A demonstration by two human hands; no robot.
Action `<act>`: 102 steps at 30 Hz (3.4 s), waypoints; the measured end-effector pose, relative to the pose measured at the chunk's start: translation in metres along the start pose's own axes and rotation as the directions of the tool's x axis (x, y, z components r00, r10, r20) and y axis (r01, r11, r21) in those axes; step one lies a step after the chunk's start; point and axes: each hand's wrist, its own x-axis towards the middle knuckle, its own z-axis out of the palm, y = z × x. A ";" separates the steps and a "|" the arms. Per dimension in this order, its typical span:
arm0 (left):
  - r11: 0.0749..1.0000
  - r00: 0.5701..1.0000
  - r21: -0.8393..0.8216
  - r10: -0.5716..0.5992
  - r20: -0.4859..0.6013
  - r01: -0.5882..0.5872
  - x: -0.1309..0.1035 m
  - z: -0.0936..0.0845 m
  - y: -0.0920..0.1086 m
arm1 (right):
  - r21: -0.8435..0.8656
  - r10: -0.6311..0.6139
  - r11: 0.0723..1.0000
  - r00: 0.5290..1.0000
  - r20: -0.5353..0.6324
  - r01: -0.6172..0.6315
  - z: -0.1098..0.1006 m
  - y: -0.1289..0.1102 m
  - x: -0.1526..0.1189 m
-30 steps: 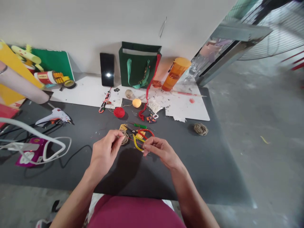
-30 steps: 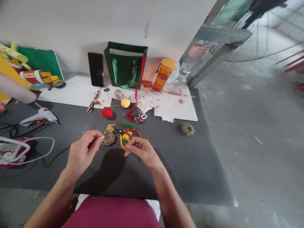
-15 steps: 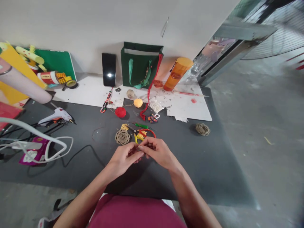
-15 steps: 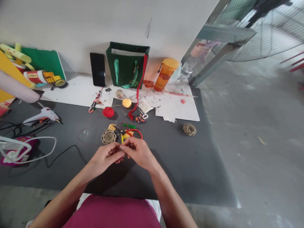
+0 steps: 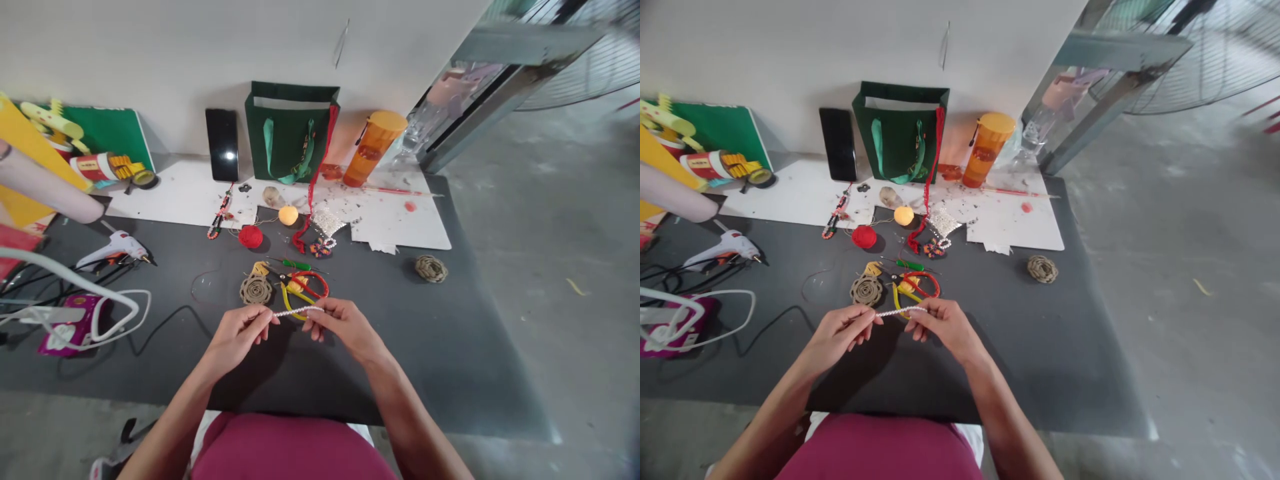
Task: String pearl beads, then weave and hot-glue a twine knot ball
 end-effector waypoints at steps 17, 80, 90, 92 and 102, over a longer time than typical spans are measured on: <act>0.879 0.981 -0.476 -0.057 -0.183 -0.038 0.002 0.005 -0.020 | 0.172 -0.229 0.963 0.968 0.101 0.209 0.022 0.006 0.001; 0.945 0.960 -0.171 0.273 -0.063 -0.280 -0.009 -0.019 0.017 | -0.148 -0.335 0.917 0.917 0.216 0.370 0.060 -0.006 0.013; 0.960 0.915 0.192 0.256 -0.310 -0.203 -0.013 -0.029 -0.001 | -0.289 -0.087 0.952 0.994 0.073 0.104 0.064 0.008 0.010; 0.900 0.831 0.420 0.319 -0.455 -0.116 -0.019 -0.031 -0.004 | -0.410 -0.137 0.899 0.988 0.075 0.155 0.064 0.005 0.010; 0.985 0.999 -0.171 0.027 0.021 -0.023 -0.016 -0.013 -0.011 | -0.425 -0.128 0.884 0.975 0.182 0.195 0.063 0.004 0.021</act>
